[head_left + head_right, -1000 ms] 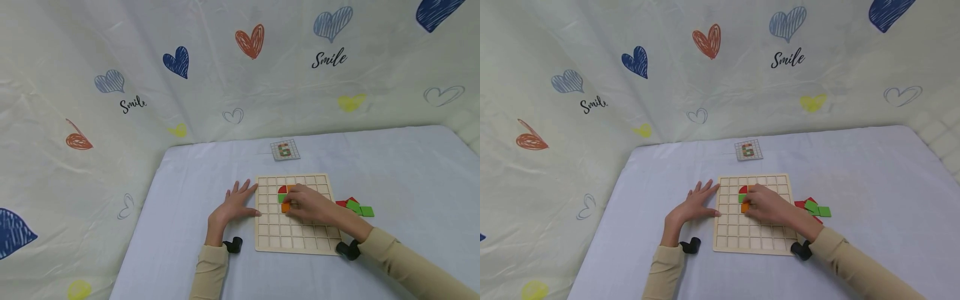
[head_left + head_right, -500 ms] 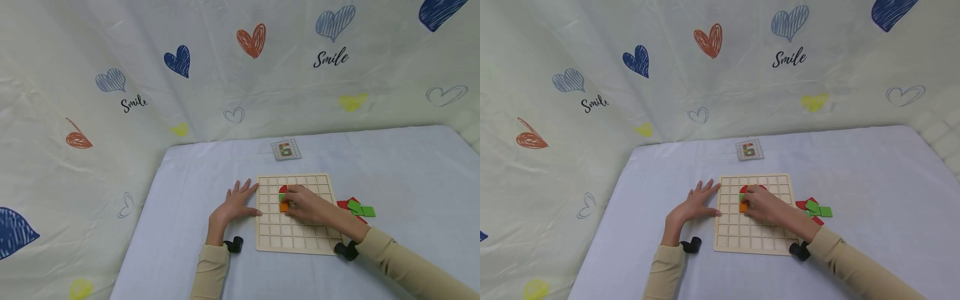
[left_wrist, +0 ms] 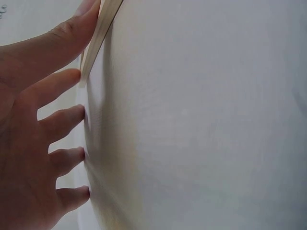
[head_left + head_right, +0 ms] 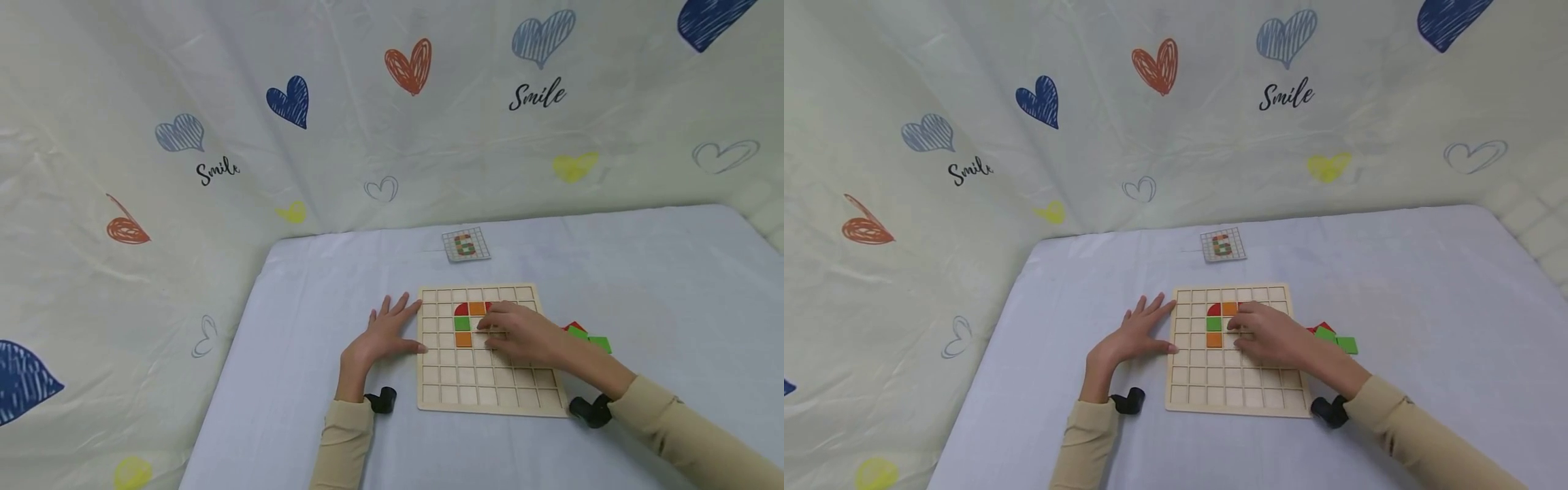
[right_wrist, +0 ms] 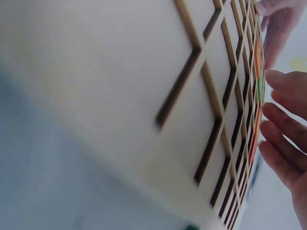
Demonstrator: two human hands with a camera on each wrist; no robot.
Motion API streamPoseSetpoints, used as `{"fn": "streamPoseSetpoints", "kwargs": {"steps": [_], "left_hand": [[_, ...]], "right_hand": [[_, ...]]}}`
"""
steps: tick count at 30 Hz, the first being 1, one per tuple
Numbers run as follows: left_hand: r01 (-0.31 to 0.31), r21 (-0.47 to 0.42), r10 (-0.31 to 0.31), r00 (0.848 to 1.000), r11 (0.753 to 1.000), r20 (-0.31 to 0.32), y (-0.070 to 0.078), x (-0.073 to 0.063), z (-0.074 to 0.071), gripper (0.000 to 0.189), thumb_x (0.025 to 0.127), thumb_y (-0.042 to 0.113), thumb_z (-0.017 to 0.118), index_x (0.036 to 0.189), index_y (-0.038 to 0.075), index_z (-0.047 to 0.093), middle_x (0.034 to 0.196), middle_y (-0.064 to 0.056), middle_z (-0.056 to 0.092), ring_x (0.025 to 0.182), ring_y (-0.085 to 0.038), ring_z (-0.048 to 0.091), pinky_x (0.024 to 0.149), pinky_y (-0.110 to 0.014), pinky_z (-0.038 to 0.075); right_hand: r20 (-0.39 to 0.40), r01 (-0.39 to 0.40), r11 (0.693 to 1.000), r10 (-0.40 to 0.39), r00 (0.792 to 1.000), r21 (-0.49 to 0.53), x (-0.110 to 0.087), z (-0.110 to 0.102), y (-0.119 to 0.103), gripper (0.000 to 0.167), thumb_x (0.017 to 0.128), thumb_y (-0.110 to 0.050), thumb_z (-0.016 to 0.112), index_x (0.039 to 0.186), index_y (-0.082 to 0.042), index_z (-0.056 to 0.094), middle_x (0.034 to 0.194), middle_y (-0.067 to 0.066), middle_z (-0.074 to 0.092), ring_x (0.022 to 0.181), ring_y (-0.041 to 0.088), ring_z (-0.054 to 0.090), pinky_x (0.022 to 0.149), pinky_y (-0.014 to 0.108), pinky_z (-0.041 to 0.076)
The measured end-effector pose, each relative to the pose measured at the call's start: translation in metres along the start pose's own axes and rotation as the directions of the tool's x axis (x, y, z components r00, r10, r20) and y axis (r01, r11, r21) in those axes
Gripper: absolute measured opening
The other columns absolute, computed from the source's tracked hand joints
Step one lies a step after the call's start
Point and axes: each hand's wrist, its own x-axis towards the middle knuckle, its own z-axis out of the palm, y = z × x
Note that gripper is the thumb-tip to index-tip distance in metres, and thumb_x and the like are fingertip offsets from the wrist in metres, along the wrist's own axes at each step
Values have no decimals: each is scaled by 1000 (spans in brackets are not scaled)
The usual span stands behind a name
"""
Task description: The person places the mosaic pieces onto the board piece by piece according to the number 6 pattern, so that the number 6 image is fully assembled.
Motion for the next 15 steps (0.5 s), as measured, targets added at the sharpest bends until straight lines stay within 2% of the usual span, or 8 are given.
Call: {"fn": "streamPoseSetpoints", "kwargs": {"steps": [9, 15], "left_hand": [[7, 15, -7, 1000, 1000, 5, 1, 1, 0, 92, 88, 39, 82, 163, 25, 32, 174, -3, 15, 161, -37, -3, 127, -62, 4], [13, 9, -13, 1000, 1000, 11, 2, -1, -1, 91, 88, 38, 82, 163, 23, 32, 174, -4, 14, 160, -38, -2, 127, -62, 4]], "right_hand": [[-24, -63, 998, 63, 998, 23, -22, -18, 7, 21, 85, -6, 81, 105, -9, 77, 105, -1, 71, 99, 22, 67, 83, 38, 60], [-65, -73, 997, 74, 995, 6, -37, -25, 19, 22, 83, -6, 83, 104, -9, 77, 104, -1, 71, 87, 17, 64, 72, 30, 57]]}}
